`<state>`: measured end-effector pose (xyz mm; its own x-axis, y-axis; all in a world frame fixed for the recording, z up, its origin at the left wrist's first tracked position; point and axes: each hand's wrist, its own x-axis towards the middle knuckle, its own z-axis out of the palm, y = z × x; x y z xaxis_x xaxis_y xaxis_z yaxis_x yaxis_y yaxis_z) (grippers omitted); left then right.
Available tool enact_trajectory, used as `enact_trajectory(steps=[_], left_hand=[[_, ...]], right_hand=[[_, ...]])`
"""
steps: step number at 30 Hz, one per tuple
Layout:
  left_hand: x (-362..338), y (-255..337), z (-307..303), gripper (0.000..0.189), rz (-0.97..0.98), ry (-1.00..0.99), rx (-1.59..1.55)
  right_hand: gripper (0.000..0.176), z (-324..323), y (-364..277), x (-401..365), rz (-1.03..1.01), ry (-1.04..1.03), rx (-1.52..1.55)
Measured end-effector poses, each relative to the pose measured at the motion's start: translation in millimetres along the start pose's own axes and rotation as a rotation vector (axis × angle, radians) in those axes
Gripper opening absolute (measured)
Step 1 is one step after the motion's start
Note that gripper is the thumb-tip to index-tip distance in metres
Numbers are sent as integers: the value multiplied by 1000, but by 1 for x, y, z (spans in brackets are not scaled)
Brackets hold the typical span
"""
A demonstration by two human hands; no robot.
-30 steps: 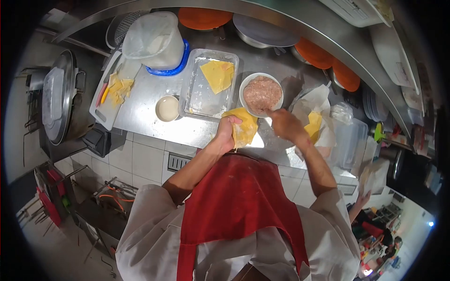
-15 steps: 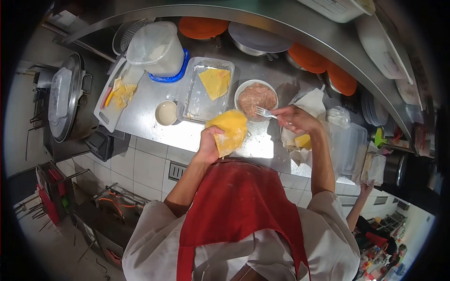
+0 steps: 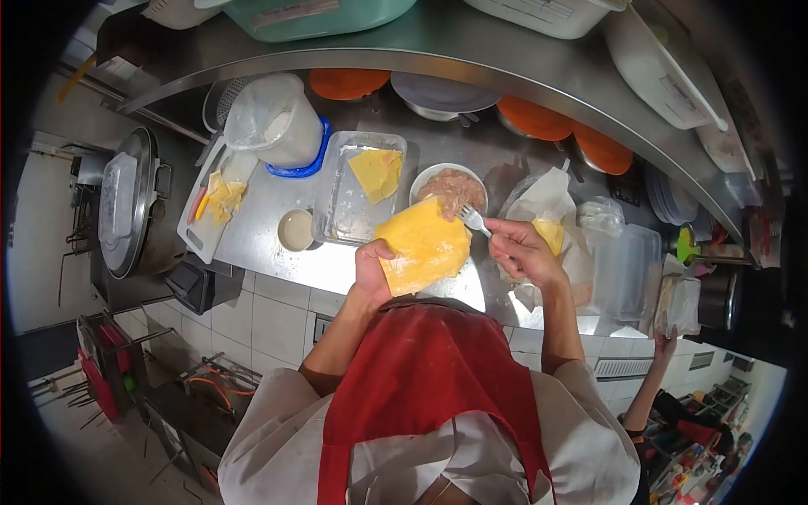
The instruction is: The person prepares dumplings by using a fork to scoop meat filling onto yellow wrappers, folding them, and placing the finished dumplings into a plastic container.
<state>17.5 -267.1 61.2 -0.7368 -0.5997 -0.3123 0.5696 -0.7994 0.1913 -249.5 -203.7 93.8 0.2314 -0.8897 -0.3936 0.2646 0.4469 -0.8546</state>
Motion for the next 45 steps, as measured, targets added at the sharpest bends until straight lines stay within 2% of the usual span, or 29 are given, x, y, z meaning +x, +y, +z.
enact_trajectory(steps=[4, 7, 10, 11, 14, 17, 20, 23, 26, 32, 38, 44, 45], left_hand=[[-8, 6, -4, 66, -5, 68, 9], [-20, 15, -15, 66, 39, 195, 97], [-31, 16, -25, 64, 71, 317, 175], [-32, 15, -33, 63, 65, 327, 187], [-29, 7, -35, 61, 37, 414, 172], [-19, -1, -34, 60, 11, 444, 179], [-16, -3, -31, 61, -11, 445, 187], [-14, -2, -33, 63, -19, 406, 166], [-10, -2, -38, 63, -26, 347, 142], [6, 2, -47, 65, -43, 229, 145], [16, 4, -47, 65, -6, 164, 77], [23, 3, -59, 66, 56, 76, -78], [24, 4, -59, 67, 58, 59, -87]], right_hand=[[43, 7, 12, 0, -61, 105, 150], [50, 1, 66, 20, -473, 379, -843], [65, 21, 106, 26, -609, 542, -1351], [72, 27, 116, 26, -516, 581, -1360], [72, 29, 130, 34, -408, 569, -1395], [62, 27, 131, 35, -451, 544, -1424], [49, 20, 127, 35, -50, 444, -461], [40, 23, 92, 26, 189, 397, 193], [40, 16, 94, 27, 96, 424, 346], [44, 25, 90, 36, 36, 431, 92], [45, 37, 78, 28, 88, 353, 336], [39, 18, 77, 16, 108, 140, 799], [39, 18, 75, 16, 99, 200, 713]])
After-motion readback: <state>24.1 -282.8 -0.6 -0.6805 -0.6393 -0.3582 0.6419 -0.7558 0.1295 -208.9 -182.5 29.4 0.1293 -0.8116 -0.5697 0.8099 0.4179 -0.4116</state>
